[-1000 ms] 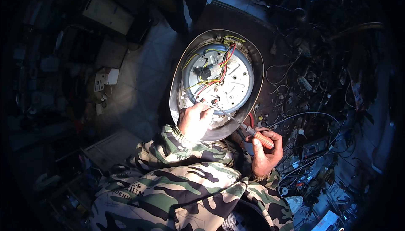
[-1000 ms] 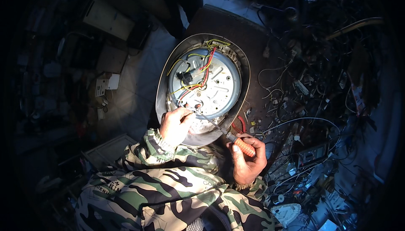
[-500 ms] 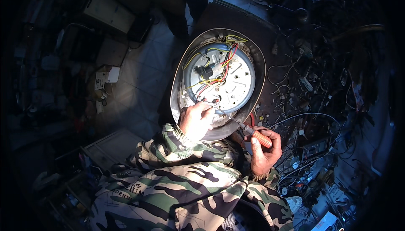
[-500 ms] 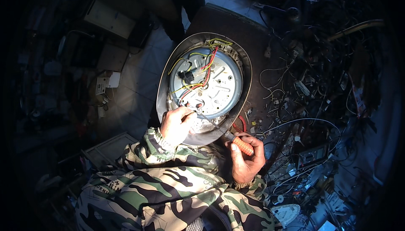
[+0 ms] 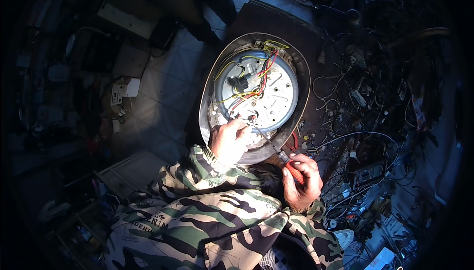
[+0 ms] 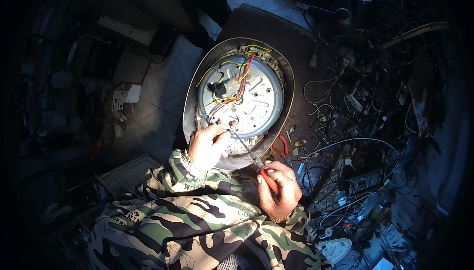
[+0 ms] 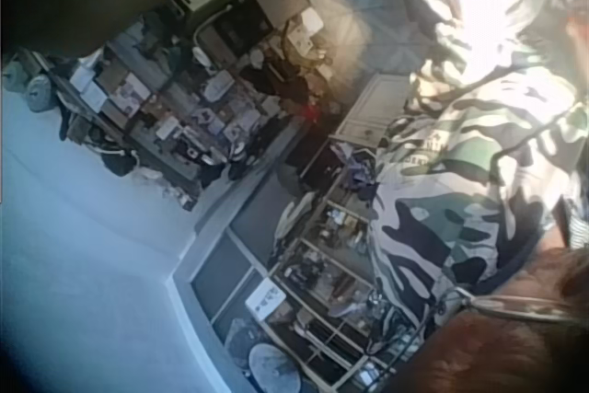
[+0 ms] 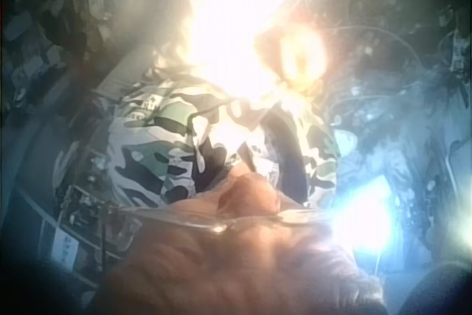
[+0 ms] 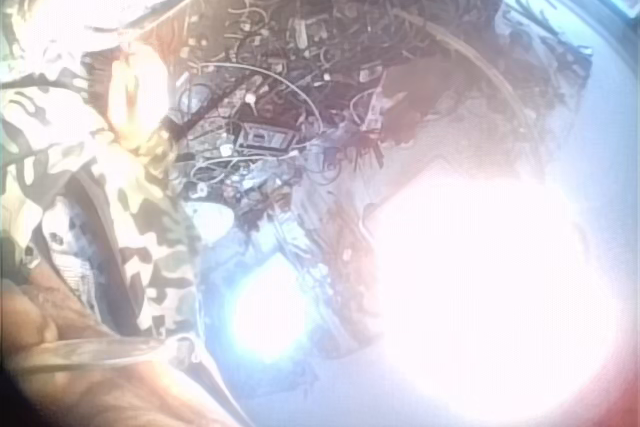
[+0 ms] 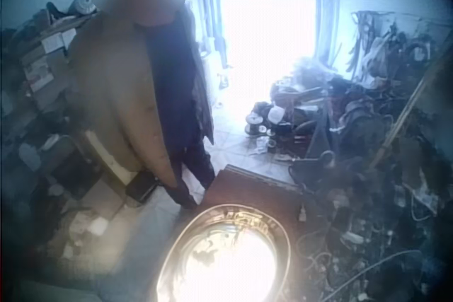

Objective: The person sits on the floor and works on a circular electronic device, using a multimeter to test connections and a screwdriver to adjust components. They connect a power cord and test an LED strip, then inspect the device's internal wiring.

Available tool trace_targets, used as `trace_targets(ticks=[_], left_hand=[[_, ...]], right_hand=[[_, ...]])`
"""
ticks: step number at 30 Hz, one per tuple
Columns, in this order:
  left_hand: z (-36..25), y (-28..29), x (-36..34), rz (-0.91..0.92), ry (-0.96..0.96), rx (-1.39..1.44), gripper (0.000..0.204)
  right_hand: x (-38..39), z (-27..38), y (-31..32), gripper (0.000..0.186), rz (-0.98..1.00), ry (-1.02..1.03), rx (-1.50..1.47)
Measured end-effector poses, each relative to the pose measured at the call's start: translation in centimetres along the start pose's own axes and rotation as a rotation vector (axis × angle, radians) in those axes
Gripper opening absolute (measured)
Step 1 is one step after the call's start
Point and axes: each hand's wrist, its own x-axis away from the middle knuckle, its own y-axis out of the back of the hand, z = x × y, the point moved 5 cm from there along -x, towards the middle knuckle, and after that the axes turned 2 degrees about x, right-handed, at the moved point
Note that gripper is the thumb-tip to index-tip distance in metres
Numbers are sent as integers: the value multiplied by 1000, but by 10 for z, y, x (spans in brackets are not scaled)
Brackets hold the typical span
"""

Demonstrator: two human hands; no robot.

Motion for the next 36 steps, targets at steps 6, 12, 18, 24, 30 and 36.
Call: trace_targets(ticks=[6, 12, 18, 24, 30, 36], left_hand=[[-12, -1, 1, -33, -90, -209, 17], [-21, -1, 3, -100, -178, -282, 15], [-24, 1, 2, -114, -189, -293, 15], [-28, 0, 1, -100, -203, -293, 16], [-33, 0, 5, -78, -193, -340, 15], [-39, 2, 6, -55, -171, -350, 13]], right_hand=[[-2, 15, -4, 34, 63, 124, 79], [-7, 21, -10, 33, 42, 207, 149], [-14, 26, -12, 32, 52, 213, 188], [-21, 36, -13, 31, 98, 213, 224], [-27, 41, -10, 29, 106, 185, 237], [-33, 39, -8, 27, 86, 138, 210]])
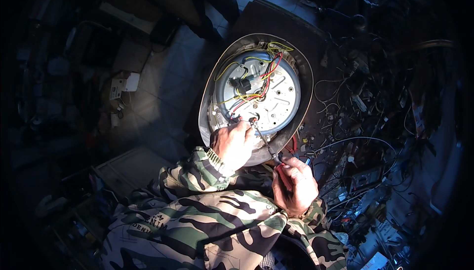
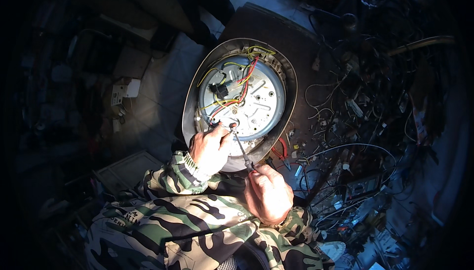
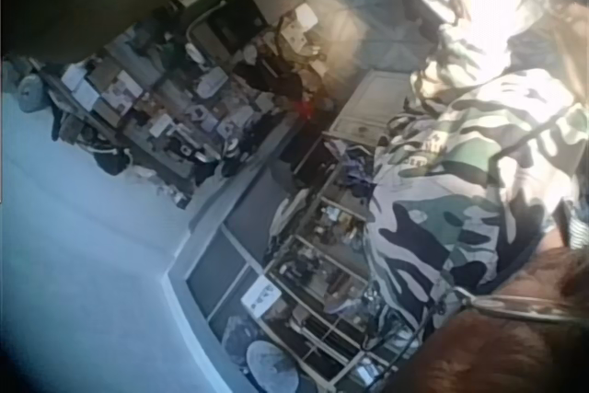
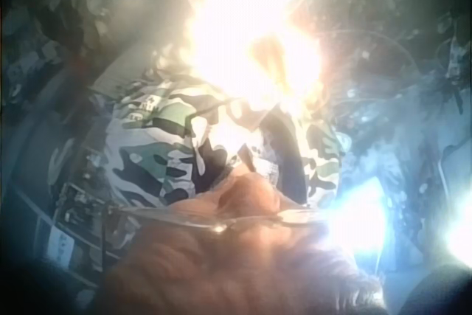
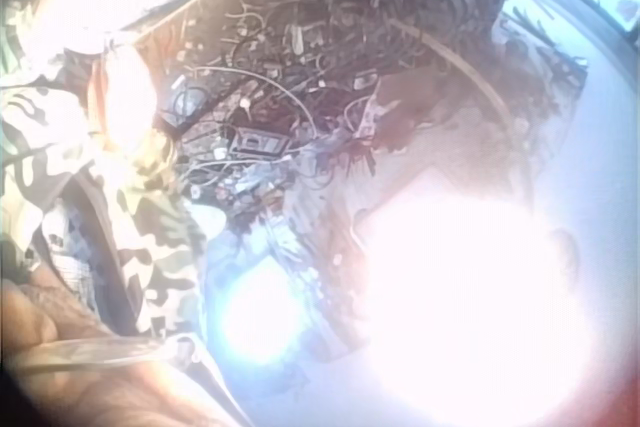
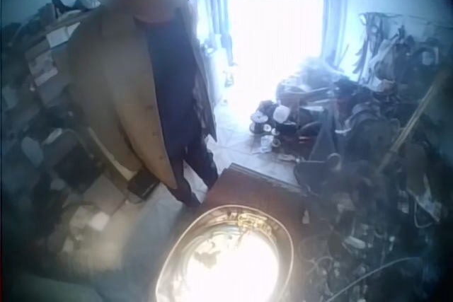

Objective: The person sits on the floor and works on a circular electronic device, using a multimeter to test connections and a screwdriver to adjust components. They connect a power cord and test an LED strip, then inspect the device's internal wiring.

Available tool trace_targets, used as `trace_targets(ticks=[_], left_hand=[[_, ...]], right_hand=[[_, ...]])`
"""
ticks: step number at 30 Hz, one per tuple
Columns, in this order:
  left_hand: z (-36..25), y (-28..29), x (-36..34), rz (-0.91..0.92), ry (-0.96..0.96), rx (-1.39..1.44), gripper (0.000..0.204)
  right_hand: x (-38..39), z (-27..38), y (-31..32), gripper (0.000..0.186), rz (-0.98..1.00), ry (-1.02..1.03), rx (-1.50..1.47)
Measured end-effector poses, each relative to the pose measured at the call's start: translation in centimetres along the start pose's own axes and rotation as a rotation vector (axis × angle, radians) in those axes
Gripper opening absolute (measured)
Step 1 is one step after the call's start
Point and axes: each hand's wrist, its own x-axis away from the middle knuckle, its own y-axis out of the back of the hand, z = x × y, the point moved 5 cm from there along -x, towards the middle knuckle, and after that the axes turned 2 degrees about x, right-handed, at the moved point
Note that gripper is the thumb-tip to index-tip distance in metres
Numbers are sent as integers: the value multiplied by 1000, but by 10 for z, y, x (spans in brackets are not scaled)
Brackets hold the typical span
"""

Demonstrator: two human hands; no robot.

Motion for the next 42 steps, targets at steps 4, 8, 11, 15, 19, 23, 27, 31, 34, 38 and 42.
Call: trace_targets(ticks=[4, 8, 11, 15, 19, 23, 27, 31, 34, 38, 42], left_hand=[[0, 0, -1, 10, 20, -5, 12], [-1, 1, -1, 17, 35, 3, 12], [0, 1, -2, -3, 38, 5, 13], [-1, 2, 0, -38, 37, -4, 15], [-2, 2, 0, -21, 61, -18, 16], [2, 0, -1, -31, 44, 20, 16], [5, -1, 3, -6, 59, -1, 16], [5, -2, 4, -79, -29, 23, 16], [2, 2, 2, -25, -9, 90, 16], [0, 3, 4, -39, -19, 113, 14], [0, 4, 6, -31, -21, 102, 13]], right_hand=[[3, -6, 0, 27, -4, -46, -25], [0, -8, 2, 27, 15, -61, -28], [-4, -10, 2, 26, 27, -62, -37], [-12, -7, 6, 26, 40, -41, -31], [-17, 2, 6, 30, 57, 40, 60], [-19, 5, 4, 30, 115, 20, 94], [-29, 5, 5, 29, 161, -11, 9], [-36, 5, 6, 37, 284, 57, 2], [-40, 8, 7, 37, 316, 63, 34], [-43, 9, 8, 38, 326, 17, 74], [-46, 9, 7, 39, 336, 16, 185]])
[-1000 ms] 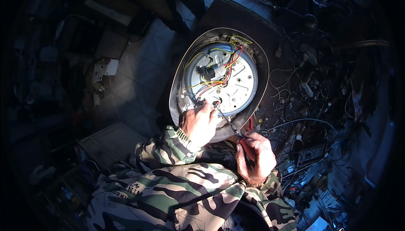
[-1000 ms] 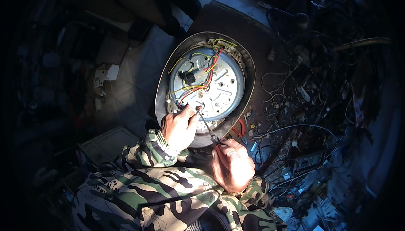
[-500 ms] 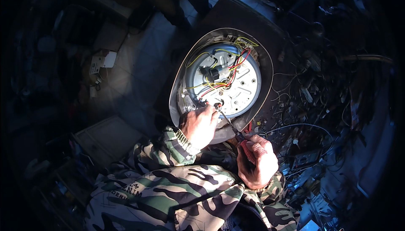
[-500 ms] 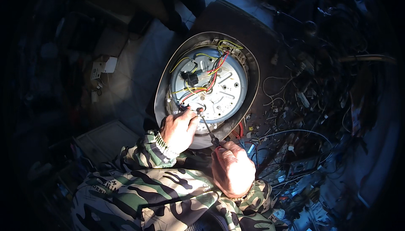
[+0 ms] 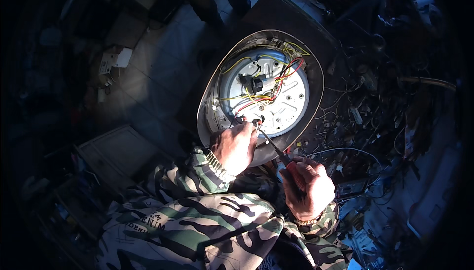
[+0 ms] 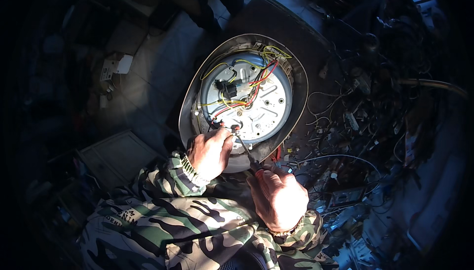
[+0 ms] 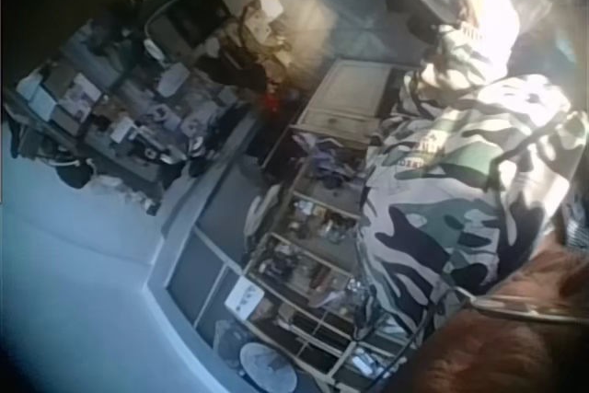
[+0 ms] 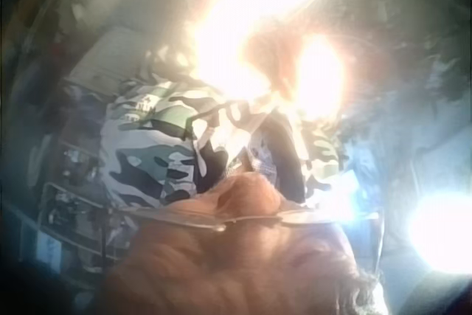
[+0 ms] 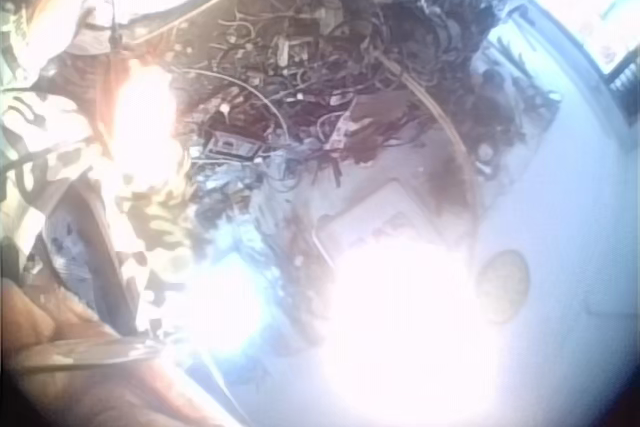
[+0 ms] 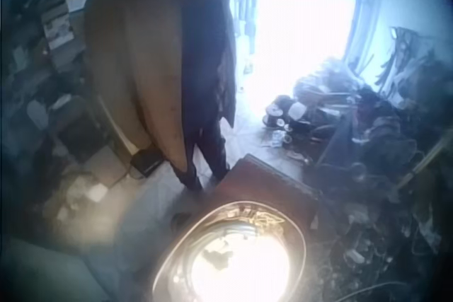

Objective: The person sits on the floor and works on a circular electronic device, using a multimeter to test connections and a screwdriver to adjust components. They connect a power cord and test an LED strip, then inspect the device's internal wiring.

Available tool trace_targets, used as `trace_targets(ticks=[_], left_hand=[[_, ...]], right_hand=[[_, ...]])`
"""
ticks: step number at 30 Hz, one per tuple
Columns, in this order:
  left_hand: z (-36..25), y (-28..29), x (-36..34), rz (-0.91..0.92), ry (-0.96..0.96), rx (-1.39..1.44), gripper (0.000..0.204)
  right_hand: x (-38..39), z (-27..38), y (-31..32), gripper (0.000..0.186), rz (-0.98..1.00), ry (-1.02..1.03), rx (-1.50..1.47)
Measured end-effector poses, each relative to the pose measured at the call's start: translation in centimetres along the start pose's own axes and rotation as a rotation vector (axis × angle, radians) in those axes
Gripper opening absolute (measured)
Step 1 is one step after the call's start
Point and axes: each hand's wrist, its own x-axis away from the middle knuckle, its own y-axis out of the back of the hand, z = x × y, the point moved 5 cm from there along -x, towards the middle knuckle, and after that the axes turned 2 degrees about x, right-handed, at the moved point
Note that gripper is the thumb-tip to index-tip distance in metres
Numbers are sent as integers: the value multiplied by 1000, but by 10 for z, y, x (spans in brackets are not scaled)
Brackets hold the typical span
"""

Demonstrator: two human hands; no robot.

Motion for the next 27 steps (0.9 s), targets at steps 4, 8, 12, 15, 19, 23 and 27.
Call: trace_targets(ticks=[4, 8, 12, 15, 19, 23, 27], left_hand=[[1, 2, -2, 32, -1, -8, 13], [-2, 2, -2, -18, -38, 36, 14], [2, -1, -1, -103, -12, -35, 19], [5, -4, -2, -95, 10, -43, 19], [2, -3, -5, -62, -16, -33, 18], [3, -2, -2, -76, 7, -61, 19], [1, 0, -4, -95, -42, -29, 20]], right_hand=[[1, 0, 2, 39, 29, 46, 137], [-2, 4, 7, 39, 13, 68, 187], [-8, 10, -2, 36, 9, 155, -78], [-5, 9, -6, 36, -43, 129, -68], [-4, 4, -2, 35, -36, 134, 17], [-2, 7, -2, 36, 56, 138, 97], [-12, 10, -1, 35, -61, 70, -2]])
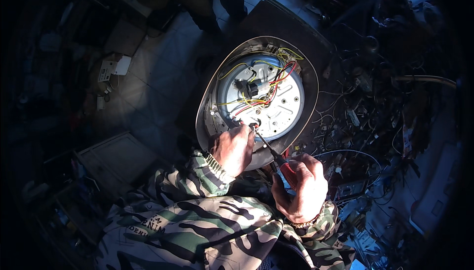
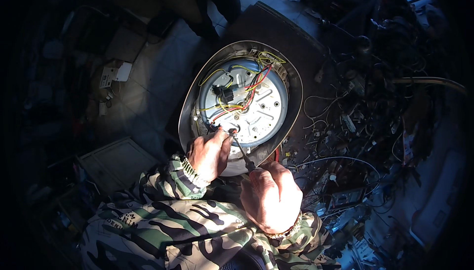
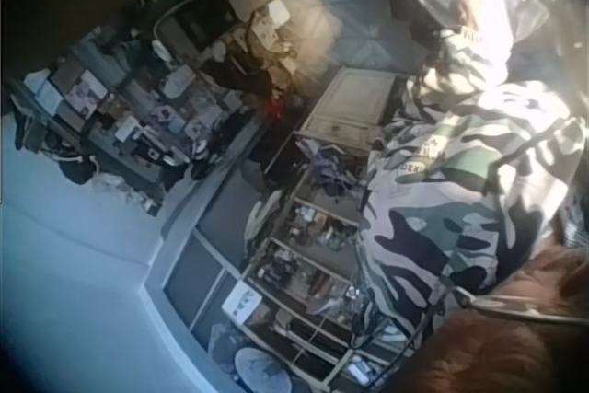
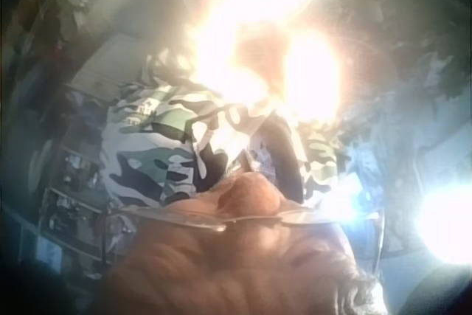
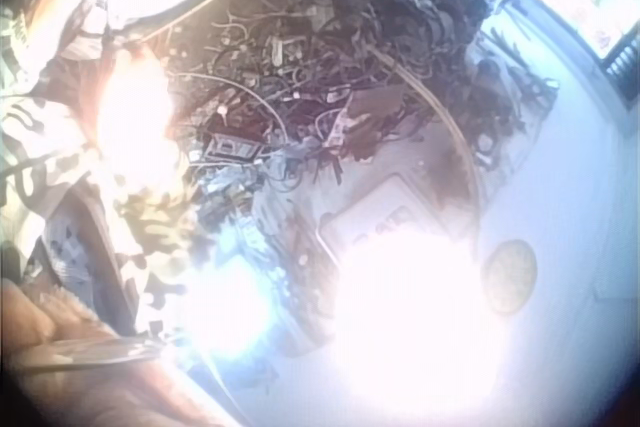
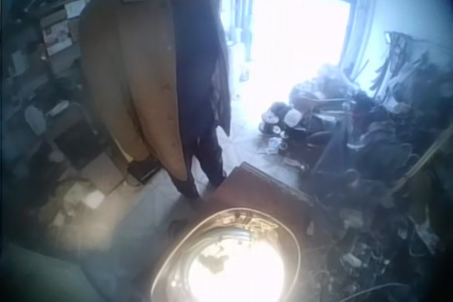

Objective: The person sits on the floor and works on a circular electronic device, using a multimeter to test connections and a screwdriver to adjust components. They connect a power cord and test an LED strip, then inspect the device's internal wiring.

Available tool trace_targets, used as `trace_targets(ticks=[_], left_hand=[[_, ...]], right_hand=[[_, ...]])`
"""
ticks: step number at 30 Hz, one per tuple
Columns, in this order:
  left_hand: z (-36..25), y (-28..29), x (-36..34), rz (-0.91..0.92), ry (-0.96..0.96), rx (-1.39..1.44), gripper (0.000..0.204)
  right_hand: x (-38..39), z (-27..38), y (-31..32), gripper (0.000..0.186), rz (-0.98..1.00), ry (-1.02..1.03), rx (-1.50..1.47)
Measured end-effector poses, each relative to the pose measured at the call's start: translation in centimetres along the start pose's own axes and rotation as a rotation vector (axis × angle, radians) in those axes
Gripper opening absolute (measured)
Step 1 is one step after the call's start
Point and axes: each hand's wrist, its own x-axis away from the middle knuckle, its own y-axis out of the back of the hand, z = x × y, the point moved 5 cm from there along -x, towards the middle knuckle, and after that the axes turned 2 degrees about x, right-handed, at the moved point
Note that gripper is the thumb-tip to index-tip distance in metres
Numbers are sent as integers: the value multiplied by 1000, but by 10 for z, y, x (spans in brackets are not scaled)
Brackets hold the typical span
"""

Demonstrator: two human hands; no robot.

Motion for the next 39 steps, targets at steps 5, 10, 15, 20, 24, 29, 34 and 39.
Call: trace_targets(ticks=[5, 10, 15, 20, 24, 29, 34, 39], left_hand=[[-1, 0, -1, -2, -3, -1, 19], [3, -2, 0, 3, 1, 23, 16], [1, -3, -3, 13, 24, 1, 14], [1, -2, -1, -21, -23, 57, 13], [1, -2, -2, 16, 87, -53, 16], [0, -1, -1, 9, 2, -4, 19], [4, -4, -2, -30, -15, 22, 15], [-4, 2, -2, -32, -8, 23, 11]], right_hand=[[5, 2, 0, 32, 75, 103, 75], [2, 1, -2, 32, 91, -10, 45], [1, 5, -1, 33, -5, 161, 51], [4, 0, -1, 35, 179, 43, 138], [0, -1, -4, 38, 18, 78, 2], [3, -3, -5, 33, 183, 5, 172], [3, -8, -7, 35, -8, -15, 71], [4, -5, -2, 40, 107, 82, 180]])
